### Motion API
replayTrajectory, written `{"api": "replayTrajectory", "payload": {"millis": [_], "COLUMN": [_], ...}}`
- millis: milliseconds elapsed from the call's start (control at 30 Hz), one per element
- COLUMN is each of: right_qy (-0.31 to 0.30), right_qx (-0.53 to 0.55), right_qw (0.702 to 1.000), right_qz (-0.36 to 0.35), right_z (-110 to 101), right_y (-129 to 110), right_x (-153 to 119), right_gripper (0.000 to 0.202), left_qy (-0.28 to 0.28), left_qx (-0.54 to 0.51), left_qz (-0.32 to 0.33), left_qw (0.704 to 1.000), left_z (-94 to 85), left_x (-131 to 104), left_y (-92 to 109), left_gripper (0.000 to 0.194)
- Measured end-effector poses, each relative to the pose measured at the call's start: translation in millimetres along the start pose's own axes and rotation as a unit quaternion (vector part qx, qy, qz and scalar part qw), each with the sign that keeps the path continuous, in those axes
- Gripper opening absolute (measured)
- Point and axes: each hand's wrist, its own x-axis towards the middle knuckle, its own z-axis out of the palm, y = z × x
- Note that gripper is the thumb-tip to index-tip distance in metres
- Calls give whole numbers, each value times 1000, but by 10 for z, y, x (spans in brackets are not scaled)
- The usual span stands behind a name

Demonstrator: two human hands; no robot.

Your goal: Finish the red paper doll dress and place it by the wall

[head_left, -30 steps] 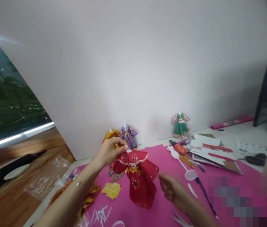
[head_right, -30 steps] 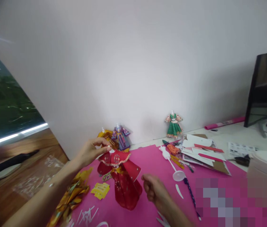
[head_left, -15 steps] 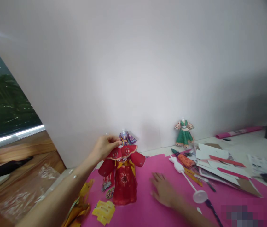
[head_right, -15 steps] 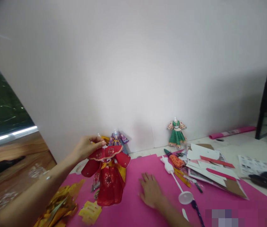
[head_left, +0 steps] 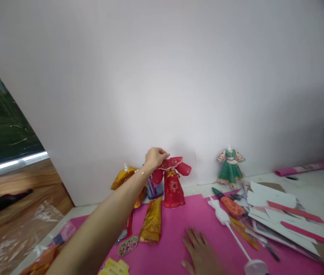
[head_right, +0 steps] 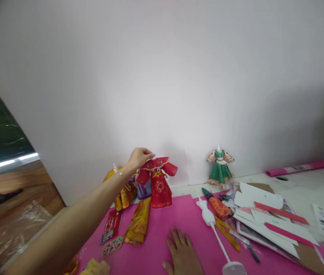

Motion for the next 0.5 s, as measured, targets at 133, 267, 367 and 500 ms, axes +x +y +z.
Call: {"api": "replayTrajectory", "payload": {"millis": [133,267,367,500], "right_qy": [9,80,121,162], "right_qx": [-40,-88,-103,-116], "right_qw": [999,991,982,978], "right_qz": [-13,-63,-106,-55], "right_z": [290,694,894,1020], "right_y": [182,494,643,565], "right_x": [145,264,286,280], "right_gripper": [72,65,66,51], "left_qy": [-8,-17,-29,-37], "left_qx": [16,22,27,35], "left_qz": [-3,0,5,5], "left_qw": [1000,1000,999,999], "left_z": [315,586,747,912], "left_x": [285,479,571,653], "left_y": [91,185,246,283], "left_gripper": [24,24,25,26]}}
